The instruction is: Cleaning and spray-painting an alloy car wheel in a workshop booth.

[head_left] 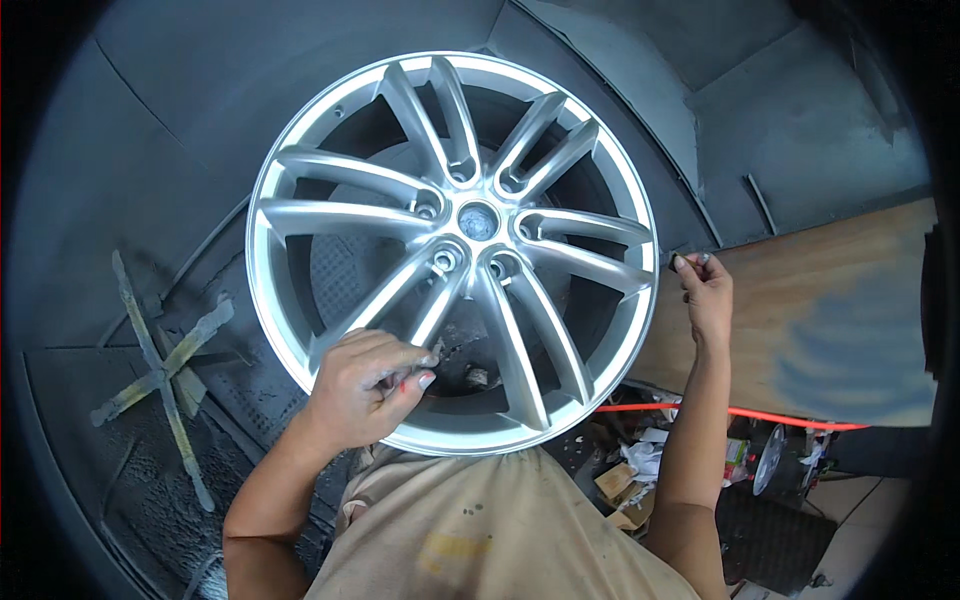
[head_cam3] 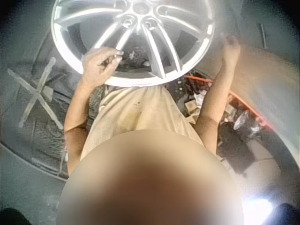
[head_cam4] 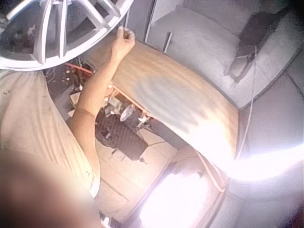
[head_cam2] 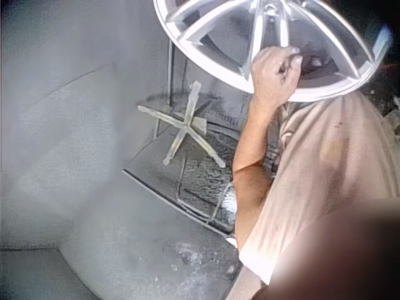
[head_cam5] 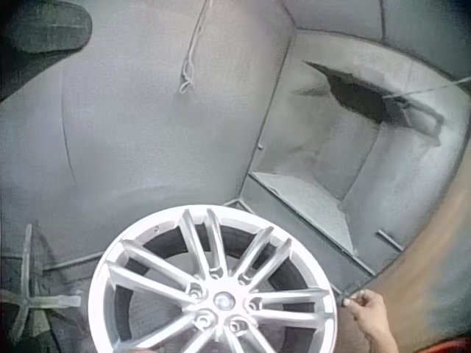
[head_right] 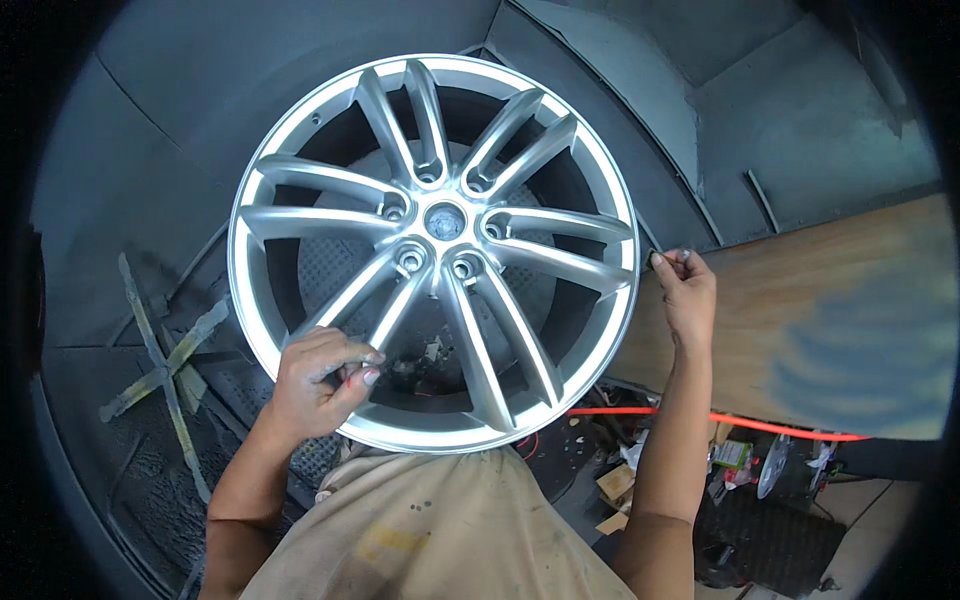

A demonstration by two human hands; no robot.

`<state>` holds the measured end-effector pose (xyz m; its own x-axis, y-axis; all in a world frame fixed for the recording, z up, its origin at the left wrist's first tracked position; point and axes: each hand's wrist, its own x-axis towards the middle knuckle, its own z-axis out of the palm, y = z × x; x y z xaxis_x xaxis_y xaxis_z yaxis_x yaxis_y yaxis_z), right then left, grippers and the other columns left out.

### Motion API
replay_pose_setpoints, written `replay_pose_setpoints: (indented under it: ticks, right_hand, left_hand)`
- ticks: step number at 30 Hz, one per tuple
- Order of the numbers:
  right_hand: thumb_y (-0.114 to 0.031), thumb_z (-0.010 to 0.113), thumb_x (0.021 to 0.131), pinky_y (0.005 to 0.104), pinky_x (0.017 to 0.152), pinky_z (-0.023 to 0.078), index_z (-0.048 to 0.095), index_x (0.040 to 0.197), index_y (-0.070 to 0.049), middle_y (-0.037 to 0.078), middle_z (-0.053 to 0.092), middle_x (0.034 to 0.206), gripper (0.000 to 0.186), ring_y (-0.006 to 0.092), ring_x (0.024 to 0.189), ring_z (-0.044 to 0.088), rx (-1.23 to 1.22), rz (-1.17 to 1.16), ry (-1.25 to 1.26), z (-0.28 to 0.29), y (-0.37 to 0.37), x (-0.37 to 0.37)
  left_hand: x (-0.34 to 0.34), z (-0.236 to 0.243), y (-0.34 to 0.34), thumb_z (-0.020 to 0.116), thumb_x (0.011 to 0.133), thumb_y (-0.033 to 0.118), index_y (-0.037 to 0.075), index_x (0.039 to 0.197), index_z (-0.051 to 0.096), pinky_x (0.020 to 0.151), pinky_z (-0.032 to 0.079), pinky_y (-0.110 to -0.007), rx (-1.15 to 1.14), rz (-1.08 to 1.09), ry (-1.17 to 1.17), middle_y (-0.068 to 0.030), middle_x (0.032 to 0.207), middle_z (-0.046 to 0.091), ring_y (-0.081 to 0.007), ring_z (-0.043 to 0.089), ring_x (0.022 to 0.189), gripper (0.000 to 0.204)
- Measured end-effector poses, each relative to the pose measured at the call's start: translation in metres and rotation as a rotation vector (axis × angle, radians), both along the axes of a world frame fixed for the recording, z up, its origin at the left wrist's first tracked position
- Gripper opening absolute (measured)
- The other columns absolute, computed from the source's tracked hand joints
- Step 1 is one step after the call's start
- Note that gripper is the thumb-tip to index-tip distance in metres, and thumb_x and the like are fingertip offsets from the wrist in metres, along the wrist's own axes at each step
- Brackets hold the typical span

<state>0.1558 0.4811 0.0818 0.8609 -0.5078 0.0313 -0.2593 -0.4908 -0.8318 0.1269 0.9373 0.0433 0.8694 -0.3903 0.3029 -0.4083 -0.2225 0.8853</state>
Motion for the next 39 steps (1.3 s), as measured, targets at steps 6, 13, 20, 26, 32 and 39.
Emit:
replay_pose_setpoints:
  ticks: [6, 13, 20, 26, 32, 39]
  right_hand:
    - [-0.012, 0.081, 0.087, 0.0231, 0.065, 0.041, 0.072, 0.09, 0.0, -0.003, 0.063, 0.079, 0.016, 0.0063, 0.07, 0.051, -0.061, -0.078, 0.163, -0.024, 0.021, 0.03]
    - [-0.01, 0.088, 0.078, 0.0307, 0.068, 0.048, 0.06, 0.09, -0.002, 0.004, 0.063, 0.08, 0.032, 0.0159, 0.073, 0.059, -0.447, -0.014, 0.417, -0.038, 0.03, 0.068]
    - [-0.017, 0.095, 0.067, 0.0389, 0.077, 0.054, 0.047, 0.102, -0.002, 0.017, 0.065, 0.085, 0.061, 0.0295, 0.079, 0.066, -0.767, -0.005, 0.611, -0.036, 0.045, 0.081]
    - [-0.022, 0.098, 0.063, 0.0412, 0.088, 0.056, 0.048, 0.113, 0.003, 0.021, 0.072, 0.101, 0.075, 0.0323, 0.098, 0.072, -0.295, 0.045, 0.831, -0.027, -0.004, 0.092]
    - [-0.01, 0.092, 0.07, 0.0394, 0.084, 0.058, 0.058, 0.123, 0.008, 0.02, 0.073, 0.105, 0.065, 0.0262, 0.091, 0.072, -0.901, 0.119, 0.811, -0.028, 0.027, 0.099]
    - [-0.012, 0.093, 0.068, 0.0371, 0.081, 0.055, 0.069, 0.11, 0.01, 0.018, 0.074, 0.098, 0.053, 0.0256, 0.089, 0.071, -0.838, 0.085, 0.826, -0.03, 0.04, 0.099]
  left_hand:
    - [0.025, -0.017, 0.033, 0.075, 0.078, 0.014, 0.005, 0.09, 0.076, 0.064, 0.044, -0.036, -0.031, -0.209, 0.028, -0.0077, 0.07, 0.066, -0.024, 0.062, 0.061, 0.015]
    - [0.03, -0.016, 0.03, 0.08, 0.075, 0.019, 0.01, 0.087, 0.076, 0.061, 0.04, -0.033, 0.057, -0.303, -0.062, -0.002, 0.069, 0.067, -0.0192, 0.06, 0.059, 0.015]
    - [0.031, -0.019, 0.032, 0.08, 0.078, 0.022, 0.012, 0.089, 0.077, 0.063, 0.041, -0.032, 0.094, -0.316, -0.019, -0.0008, 0.071, 0.069, -0.0177, 0.061, 0.061, 0.015]
    - [0.03, -0.021, 0.035, 0.076, 0.086, 0.029, 0.015, 0.095, 0.074, 0.07, 0.042, -0.033, 0.181, -0.356, 0.004, 0.0018, 0.076, 0.066, -0.0154, 0.063, 0.072, 0.016]
    - [0.026, -0.021, 0.031, 0.077, 0.085, 0.029, 0.015, 0.095, 0.074, 0.07, 0.042, -0.032, 0.151, -0.346, 0.008, 0.0023, 0.077, 0.067, -0.015, 0.063, 0.071, 0.017]
    - [0.026, -0.021, 0.027, 0.081, 0.077, 0.025, 0.012, 0.091, 0.077, 0.065, 0.042, -0.033, 0.128, -0.286, -0.02, -0.0002, 0.071, 0.067, -0.0175, 0.061, 0.062, 0.019]
